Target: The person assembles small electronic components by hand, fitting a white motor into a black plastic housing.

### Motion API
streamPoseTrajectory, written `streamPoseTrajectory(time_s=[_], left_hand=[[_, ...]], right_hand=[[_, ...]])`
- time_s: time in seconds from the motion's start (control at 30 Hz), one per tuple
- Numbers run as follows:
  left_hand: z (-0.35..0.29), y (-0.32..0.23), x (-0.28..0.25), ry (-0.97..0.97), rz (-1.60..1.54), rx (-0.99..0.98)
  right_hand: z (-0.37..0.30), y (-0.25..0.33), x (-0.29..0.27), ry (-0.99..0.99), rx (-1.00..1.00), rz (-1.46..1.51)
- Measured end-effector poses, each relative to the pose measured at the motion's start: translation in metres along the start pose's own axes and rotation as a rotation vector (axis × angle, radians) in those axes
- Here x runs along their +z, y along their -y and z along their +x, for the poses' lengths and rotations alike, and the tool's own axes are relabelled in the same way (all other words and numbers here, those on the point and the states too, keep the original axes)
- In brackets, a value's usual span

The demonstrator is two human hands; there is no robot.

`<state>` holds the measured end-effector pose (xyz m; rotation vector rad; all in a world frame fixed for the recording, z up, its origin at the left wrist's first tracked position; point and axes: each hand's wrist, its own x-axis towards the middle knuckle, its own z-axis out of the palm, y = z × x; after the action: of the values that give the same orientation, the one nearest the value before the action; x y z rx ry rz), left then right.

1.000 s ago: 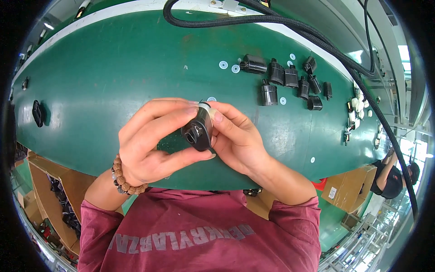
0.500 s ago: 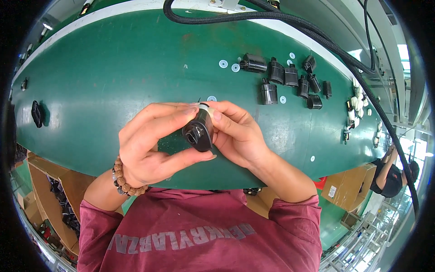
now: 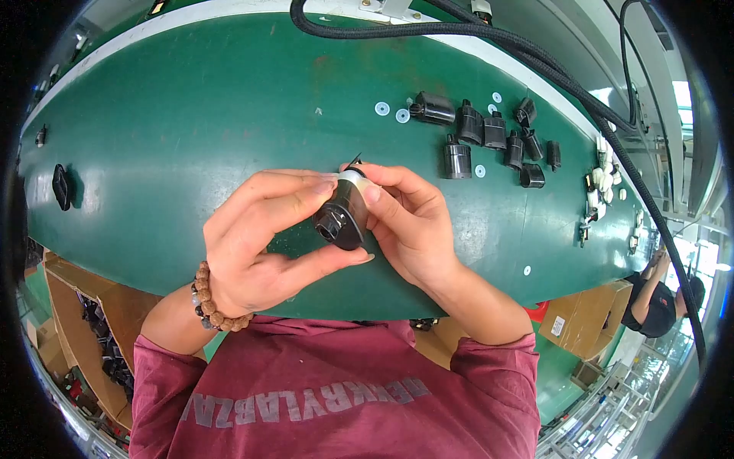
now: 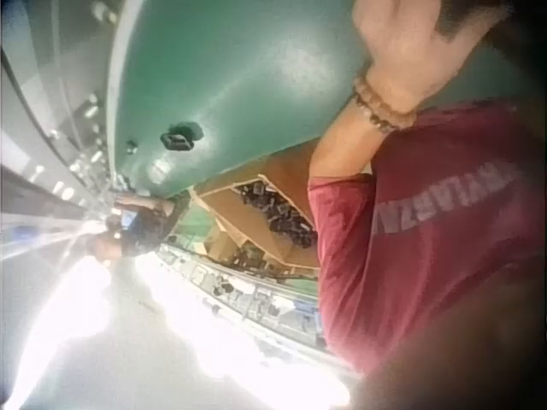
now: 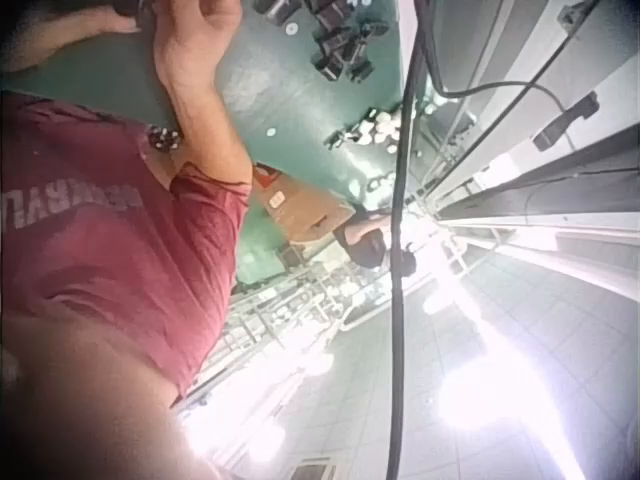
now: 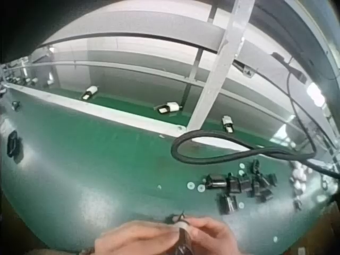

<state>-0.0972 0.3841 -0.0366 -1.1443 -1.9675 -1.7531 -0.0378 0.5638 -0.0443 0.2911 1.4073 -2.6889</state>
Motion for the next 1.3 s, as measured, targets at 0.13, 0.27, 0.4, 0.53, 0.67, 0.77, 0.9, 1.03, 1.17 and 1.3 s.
streamPoseTrajectory(time_s=[0.13, 0.27, 0.4, 0.53, 0.67, 0.77, 0.9, 1.03, 1.17, 1.3], left_hand=[[0.001, 0.001, 0.002, -0.001, -0.024, 0.019], [0.001, 0.002, 0.002, 0.019, -0.033, 0.004], [0.0, 0.002, 0.001, 0.014, -0.033, -0.024], [0.001, -0.001, 0.0, 0.01, -0.019, -0.025], [0.002, -0.004, -0.001, 0.016, -0.026, -0.072], [0.0, -0.004, -0.002, 0.018, -0.032, -0.088], [0.001, -0.004, -0.002, 0.006, -0.079, -0.092], [0.0, -0.001, -0.004, 0.011, -0.09, -0.089], [-0.001, -0.002, -0.003, 0.017, -0.1, -0.087], [0.0, -0.001, -0.004, 0.038, -0.099, -0.043]], right_hand=[[-0.002, 0.004, -0.007, 0.043, 0.139, 0.127], [-0.003, 0.007, -0.009, 0.025, 0.196, 0.183], [-0.003, 0.007, -0.005, -0.006, 0.118, 0.073], [-0.001, 0.006, -0.009, 0.085, 0.191, 0.167], [-0.001, 0.004, 0.0, -0.025, 0.199, 0.099], [0.0, 0.004, 0.001, -0.017, 0.214, 0.099], [0.0, 0.002, 0.002, 0.004, 0.21, 0.109], [0.003, -0.001, -0.01, 0.119, 0.226, 0.218], [0.002, 0.0, -0.014, 0.23, 0.243, 0.33], [0.0, 0.0, -0.014, 0.213, 0.222, 0.328]])
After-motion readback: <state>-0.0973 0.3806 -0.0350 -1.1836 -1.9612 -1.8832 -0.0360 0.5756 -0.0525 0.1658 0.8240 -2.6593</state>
